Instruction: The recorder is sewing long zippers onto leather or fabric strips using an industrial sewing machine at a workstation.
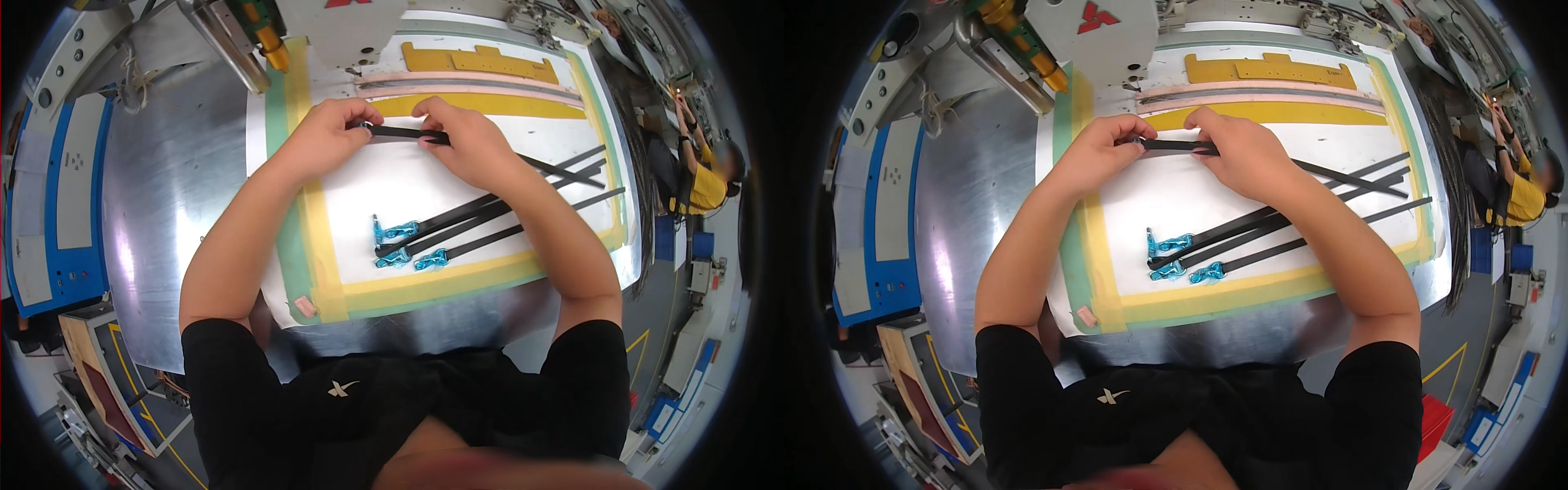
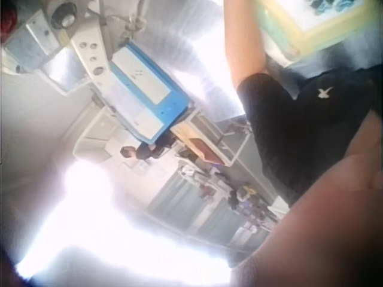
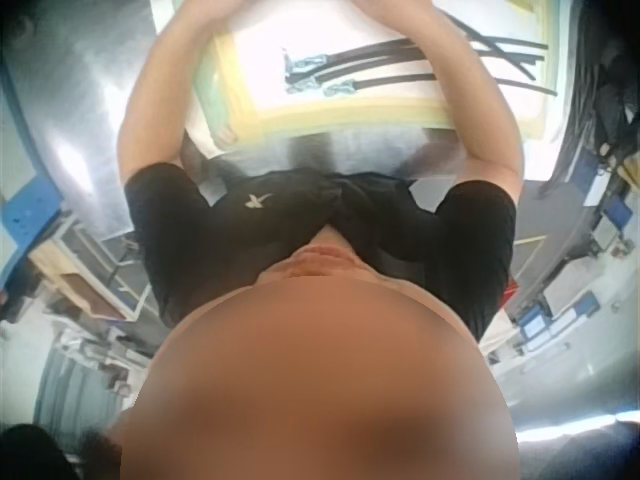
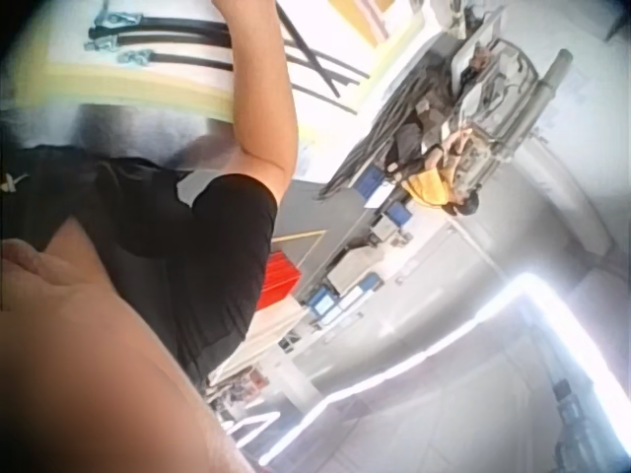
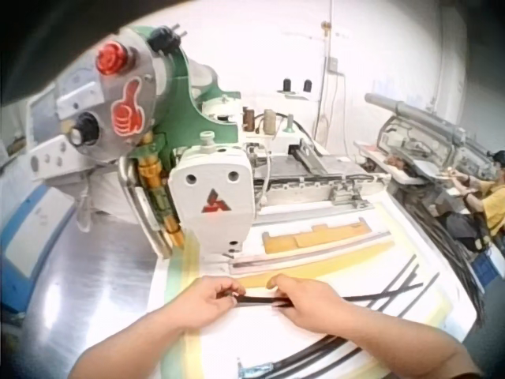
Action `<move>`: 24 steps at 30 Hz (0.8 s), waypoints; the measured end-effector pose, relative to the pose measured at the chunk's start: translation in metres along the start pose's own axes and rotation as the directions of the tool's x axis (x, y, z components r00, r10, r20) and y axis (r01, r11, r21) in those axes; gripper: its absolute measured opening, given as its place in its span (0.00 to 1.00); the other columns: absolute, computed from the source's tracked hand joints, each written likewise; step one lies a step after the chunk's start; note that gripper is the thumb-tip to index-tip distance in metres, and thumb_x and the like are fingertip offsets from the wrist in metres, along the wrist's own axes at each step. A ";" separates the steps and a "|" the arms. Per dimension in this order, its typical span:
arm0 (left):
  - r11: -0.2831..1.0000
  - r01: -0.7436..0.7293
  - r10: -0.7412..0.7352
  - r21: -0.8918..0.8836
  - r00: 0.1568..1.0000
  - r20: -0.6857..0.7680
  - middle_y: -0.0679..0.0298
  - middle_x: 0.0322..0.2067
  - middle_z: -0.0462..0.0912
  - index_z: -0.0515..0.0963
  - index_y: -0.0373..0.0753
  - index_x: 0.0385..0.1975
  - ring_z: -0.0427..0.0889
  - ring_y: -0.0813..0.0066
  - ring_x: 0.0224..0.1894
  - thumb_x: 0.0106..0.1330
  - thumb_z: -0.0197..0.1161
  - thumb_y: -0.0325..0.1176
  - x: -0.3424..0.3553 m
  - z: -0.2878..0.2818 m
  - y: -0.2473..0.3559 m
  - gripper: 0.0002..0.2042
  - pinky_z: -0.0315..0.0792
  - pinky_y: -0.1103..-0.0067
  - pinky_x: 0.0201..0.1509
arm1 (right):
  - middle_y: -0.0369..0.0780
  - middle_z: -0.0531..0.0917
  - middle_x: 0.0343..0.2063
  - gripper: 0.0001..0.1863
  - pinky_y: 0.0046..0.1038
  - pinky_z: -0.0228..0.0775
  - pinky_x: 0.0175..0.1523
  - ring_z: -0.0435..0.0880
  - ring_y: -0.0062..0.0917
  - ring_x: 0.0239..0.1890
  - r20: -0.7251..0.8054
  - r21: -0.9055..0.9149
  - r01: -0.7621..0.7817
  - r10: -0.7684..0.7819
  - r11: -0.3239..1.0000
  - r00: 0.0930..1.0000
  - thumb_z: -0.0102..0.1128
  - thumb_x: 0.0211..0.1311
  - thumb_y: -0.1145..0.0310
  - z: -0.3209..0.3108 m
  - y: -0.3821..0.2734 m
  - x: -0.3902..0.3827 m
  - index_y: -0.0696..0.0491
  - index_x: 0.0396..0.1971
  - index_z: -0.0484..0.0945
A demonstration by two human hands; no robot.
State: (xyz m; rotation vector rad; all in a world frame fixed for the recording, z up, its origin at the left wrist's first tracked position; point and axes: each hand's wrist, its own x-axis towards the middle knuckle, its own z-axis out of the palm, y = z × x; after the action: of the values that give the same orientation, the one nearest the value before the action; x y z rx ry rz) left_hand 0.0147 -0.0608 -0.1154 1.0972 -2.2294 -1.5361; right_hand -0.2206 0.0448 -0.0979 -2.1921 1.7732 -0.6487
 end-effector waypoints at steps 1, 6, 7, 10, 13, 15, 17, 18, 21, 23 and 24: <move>1.000 0.003 -0.003 -0.007 1.000 -0.010 0.63 0.43 0.86 0.81 0.34 0.55 0.83 0.77 0.45 0.69 0.63 0.27 0.001 -0.002 -0.003 0.15 0.75 0.79 0.54 | 0.43 0.86 0.45 0.15 0.38 0.79 0.49 0.87 0.42 0.44 0.070 0.056 -0.073 0.069 0.996 0.995 0.70 0.61 0.73 0.004 0.001 0.005 0.52 0.48 0.80; 0.649 -0.146 0.591 0.747 0.715 -0.374 0.55 0.52 0.85 0.83 0.36 0.55 0.79 0.55 0.60 0.69 0.66 0.50 0.022 0.008 -0.031 0.24 0.68 0.62 0.67 | 0.41 0.86 0.40 0.12 0.38 0.78 0.49 0.86 0.40 0.45 0.078 -0.007 0.072 -0.071 0.997 0.994 0.66 0.60 0.77 0.007 0.006 0.015 0.52 0.44 0.81; 0.657 -0.136 0.582 0.741 0.716 -0.385 0.55 0.52 0.85 0.83 0.36 0.55 0.79 0.55 0.60 0.69 0.66 0.50 0.024 0.011 -0.035 0.24 0.68 0.62 0.67 | 0.38 0.86 0.41 0.11 0.39 0.78 0.49 0.86 0.39 0.46 0.106 -0.029 0.099 -0.096 0.995 0.990 0.64 0.59 0.77 0.007 0.006 0.019 0.50 0.42 0.81; 0.567 -0.103 0.637 0.817 0.684 -0.356 0.54 0.55 0.84 0.83 0.37 0.55 0.76 0.53 0.63 0.69 0.63 0.58 0.024 0.016 -0.030 0.29 0.65 0.58 0.69 | 0.37 0.85 0.39 0.09 0.38 0.78 0.47 0.86 0.37 0.44 0.140 -0.132 0.156 -0.137 0.979 0.981 0.64 0.58 0.77 0.001 0.005 0.029 0.50 0.38 0.82; 0.553 0.150 0.318 0.819 0.871 -0.374 0.54 0.53 0.85 0.83 0.37 0.55 0.78 0.53 0.60 0.68 0.64 0.59 0.008 0.006 -0.004 0.30 0.68 0.58 0.66 | 0.35 0.84 0.37 0.08 0.38 0.79 0.45 0.86 0.36 0.43 0.056 -0.358 0.354 -0.359 0.864 0.932 0.63 0.57 0.76 -0.010 -0.001 0.052 0.49 0.36 0.83; 0.557 0.187 0.276 0.809 0.877 -0.393 0.55 0.50 0.86 0.83 0.38 0.54 0.81 0.53 0.55 0.69 0.64 0.56 0.004 0.001 -0.003 0.26 0.70 0.59 0.63 | 0.35 0.83 0.37 0.08 0.38 0.79 0.45 0.86 0.35 0.43 0.054 -0.364 0.350 -0.355 0.863 0.933 0.63 0.57 0.77 -0.008 0.000 0.071 0.48 0.36 0.83; 0.600 0.071 0.393 0.797 0.841 -0.371 0.56 0.48 0.86 0.84 0.39 0.53 0.82 0.53 0.54 0.69 0.64 0.53 0.011 0.005 -0.017 0.24 0.72 0.60 0.62 | 0.35 0.83 0.38 0.11 0.37 0.79 0.46 0.86 0.35 0.44 0.052 -0.359 0.316 -0.319 0.878 0.946 0.64 0.56 0.77 -0.004 0.008 0.086 0.47 0.37 0.85; 0.627 -0.051 0.506 0.777 0.786 -0.356 0.57 0.46 0.87 0.84 0.39 0.53 0.83 0.54 0.52 0.70 0.64 0.50 0.014 0.005 -0.021 0.22 0.73 0.62 0.61 | 0.35 0.83 0.38 0.11 0.37 0.79 0.46 0.86 0.35 0.44 0.046 -0.355 0.316 -0.321 0.880 0.946 0.64 0.56 0.77 0.002 0.017 0.089 0.47 0.37 0.85; 0.665 -0.085 0.502 0.742 0.787 -0.360 0.58 0.47 0.87 0.84 0.40 0.54 0.83 0.55 0.51 0.70 0.64 0.44 0.020 0.009 -0.029 0.19 0.74 0.64 0.61 | 0.35 0.84 0.41 0.15 0.37 0.79 0.47 0.86 0.35 0.45 0.044 -0.254 0.266 -0.264 0.930 0.964 0.64 0.55 0.77 0.014 0.037 0.092 0.46 0.41 0.87; 0.629 -0.053 0.494 0.775 0.797 -0.346 0.59 0.48 0.87 0.84 0.40 0.56 0.83 0.55 0.52 0.70 0.64 0.42 0.021 0.008 -0.029 0.19 0.75 0.64 0.61 | 0.35 0.84 0.43 0.18 0.37 0.79 0.49 0.85 0.34 0.47 0.041 -0.203 0.208 -0.204 0.957 0.978 0.65 0.53 0.78 0.020 0.043 0.088 0.45 0.44 0.89; 0.593 -0.030 0.492 0.804 0.805 -0.332 0.59 0.49 0.87 0.83 0.40 0.57 0.83 0.55 0.52 0.70 0.64 0.41 0.021 0.008 -0.027 0.19 0.75 0.64 0.61 | 0.35 0.84 0.43 0.18 0.37 0.79 0.49 0.85 0.34 0.47 0.039 -0.192 0.200 -0.197 0.961 0.980 0.65 0.53 0.78 0.021 0.044 0.087 0.45 0.44 0.89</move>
State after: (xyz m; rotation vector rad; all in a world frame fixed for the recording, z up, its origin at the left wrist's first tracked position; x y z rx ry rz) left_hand 0.0078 -0.0743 -0.1475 1.0770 -2.4699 -0.0118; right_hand -0.2340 -0.0515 -0.1201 -2.5231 1.6851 -0.5101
